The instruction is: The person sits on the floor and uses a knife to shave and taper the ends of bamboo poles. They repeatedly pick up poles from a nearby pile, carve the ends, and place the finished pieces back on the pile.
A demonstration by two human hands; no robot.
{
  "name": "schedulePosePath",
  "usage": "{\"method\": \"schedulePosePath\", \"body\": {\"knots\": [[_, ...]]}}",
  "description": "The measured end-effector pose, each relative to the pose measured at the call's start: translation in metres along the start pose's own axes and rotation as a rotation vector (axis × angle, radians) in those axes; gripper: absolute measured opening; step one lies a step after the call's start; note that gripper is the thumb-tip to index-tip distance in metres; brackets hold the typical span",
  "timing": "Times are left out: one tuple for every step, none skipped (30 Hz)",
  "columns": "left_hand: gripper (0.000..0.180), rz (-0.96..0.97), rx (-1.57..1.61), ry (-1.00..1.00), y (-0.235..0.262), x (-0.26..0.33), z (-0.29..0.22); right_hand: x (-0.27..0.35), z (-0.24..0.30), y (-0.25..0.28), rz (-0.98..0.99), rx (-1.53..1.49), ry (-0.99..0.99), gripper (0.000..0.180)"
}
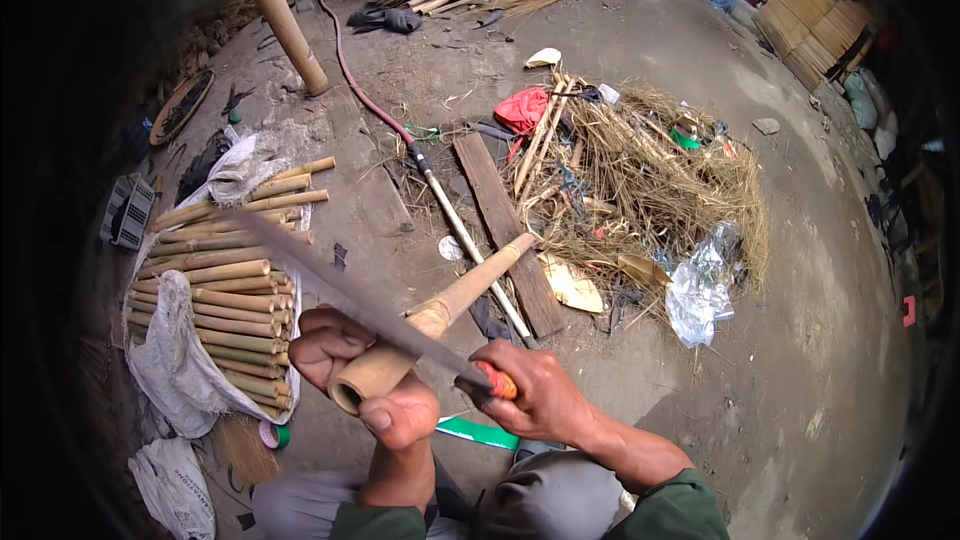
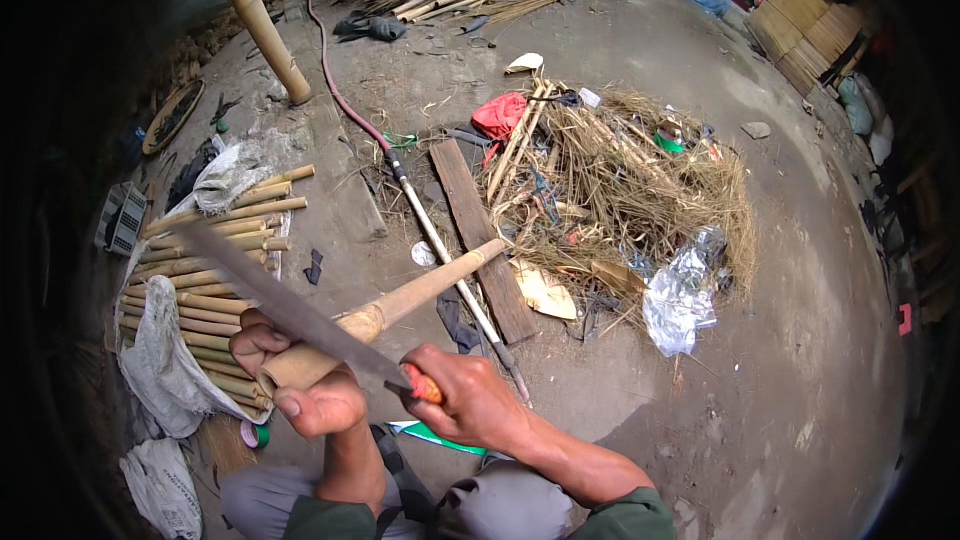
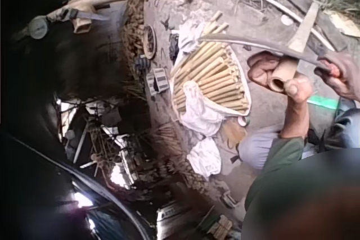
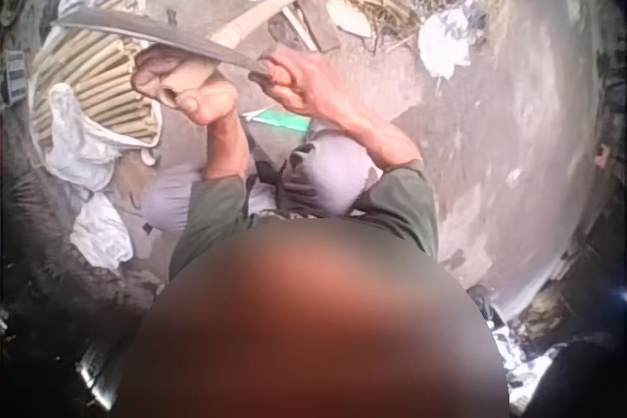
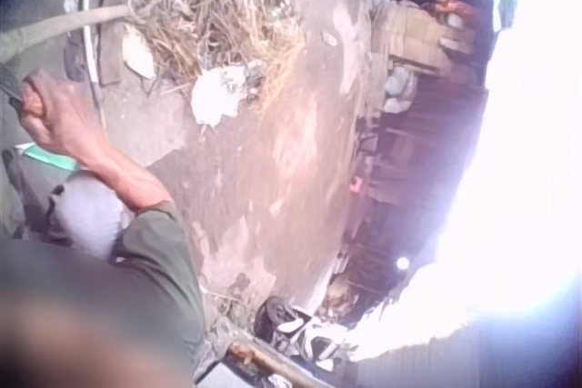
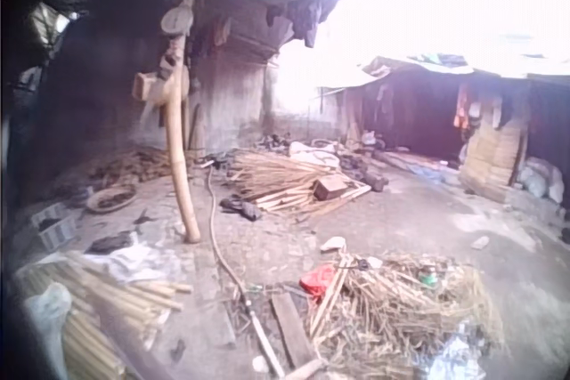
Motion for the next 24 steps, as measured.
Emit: {"method": "schedulePosePath", "body": {"knots": [[0.072,-0.017,-0.001,0.025,0.003,-0.001,0.002,-0.001,-0.001,0.001,-0.002,-0.004,0.012,0.027],[0.073,-0.003,0.019,0.021,0.002,0.001,0.002,-0.001,0.004,-0.001,0.034,-0.004,0.076,0.027],[0.073,0.004,0.004,0.026,0.002,0.000,0.005,0.000,-0.008,0.005,-0.042,0.032,-0.112,0.027],[0.074,0.043,0.048,-0.039,0.001,-0.001,0.002,-0.001,-0.020,0.008,-0.061,0.112,-0.263,0.026],[0.075,0.056,0.090,-0.084,-0.001,0.001,0.003,0.005,-0.025,0.001,0.041,0.137,-0.367,0.027],[0.076,0.066,0.131,-0.127,-0.002,-0.001,0.005,0.004,-0.031,0.006,0.011,0.208,-0.437,0.028],[0.075,0.012,0.132,-0.152,0.000,0.001,0.007,0.002,-0.017,0.000,0.047,0.125,-0.251,0.026],[0.074,-0.034,0.078,-0.209,0.002,0.001,0.008,-0.001,-0.005,0.003,0.009,0.081,-0.084,0.024],[0.073,-0.114,0.006,-0.231,0.005,0.000,0.011,-0.001,0.012,0.003,-0.011,0.013,0.168,0.023],[0.072,-0.188,-0.034,-0.270,0.007,0.001,0.011,-0.002,0.004,0.005,-0.034,0.021,0.050,0.023],[0.070,-0.053,0.060,-0.347,0.000,-0.004,0.008,-0.005,0.000,0.005,-0.032,0.009,0.021,0.022],[0.069,0.026,0.191,-0.358,-0.003,-0.007,0.006,-0.005,0.001,0.003,0.007,-0.010,0.035,0.022],[0.071,0.023,0.132,-0.363,-0.004,-0.011,0.006,-0.006,-0.016,0.008,-0.047,0.054,-0.175,0.022],[0.072,0.008,0.102,-0.401,-0.003,-0.014,0.003,-0.005,-0.030,0.011,-0.073,0.089,-0.347,0.022],[0.071,0.014,0.068,-0.339,-0.006,-0.016,0.004,-0.001,-0.035,0.009,-0.029,0.102,-0.409,0.022],[0.070,0.004,0.015,-0.290,-0.008,-0.017,0.005,-0.001,-0.041,0.015,-0.086,0.169,-0.465,0.022],[0.068,-0.002,-0.060,-0.196,-0.009,-0.015,0.007,-0.002,-0.029,0.008,-0.031,0.093,-0.291,0.023],[0.068,0.005,-0.004,-0.190,-0.011,-0.012,0.003,-0.004,-0.020,0.007,-0.035,0.063,-0.165,0.023],[0.067,0.005,0.042,-0.155,-0.014,-0.010,0.002,-0.004,-0.006,0.005,-0.016,0.007,0.041,0.023],[0.067,-0.019,0.137,-0.124,-0.015,-0.008,0.003,-0.005,-0.011,0.007,-0.055,0.039,-0.025,0.024],[0.066,-0.003,0.176,-0.121,-0.018,-0.008,0.002,-0.007,-0.010,0.007,-0.066,0.050,-0.005,0.026],[0.066,-0.044,0.156,-0.142,-0.015,-0.009,0.002,-0.008,-0.007,0.005,-0.030,0.066,0.051,0.028],[0.065,-0.044,0.154,-0.171,-0.015,-0.011,0.001,-0.010,-0.014,0.010,-0.091,0.103,-0.021,0.027],[0.065,-0.055,0.158,-0.172,-0.013,-0.014,0.003,-0.009,-0.029,0.011,-0.076,0.115,-0.214,0.028]]}}
Point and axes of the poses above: each hand's wrist, its own x-axis away from the middle knuckle, its own y-axis out of the back of the hand, z = x × y, the point moved 7 cm from there along -x, towards the middle knuckle, and after that the axes turned 5 degrees about -z, right-handed, at the moved point
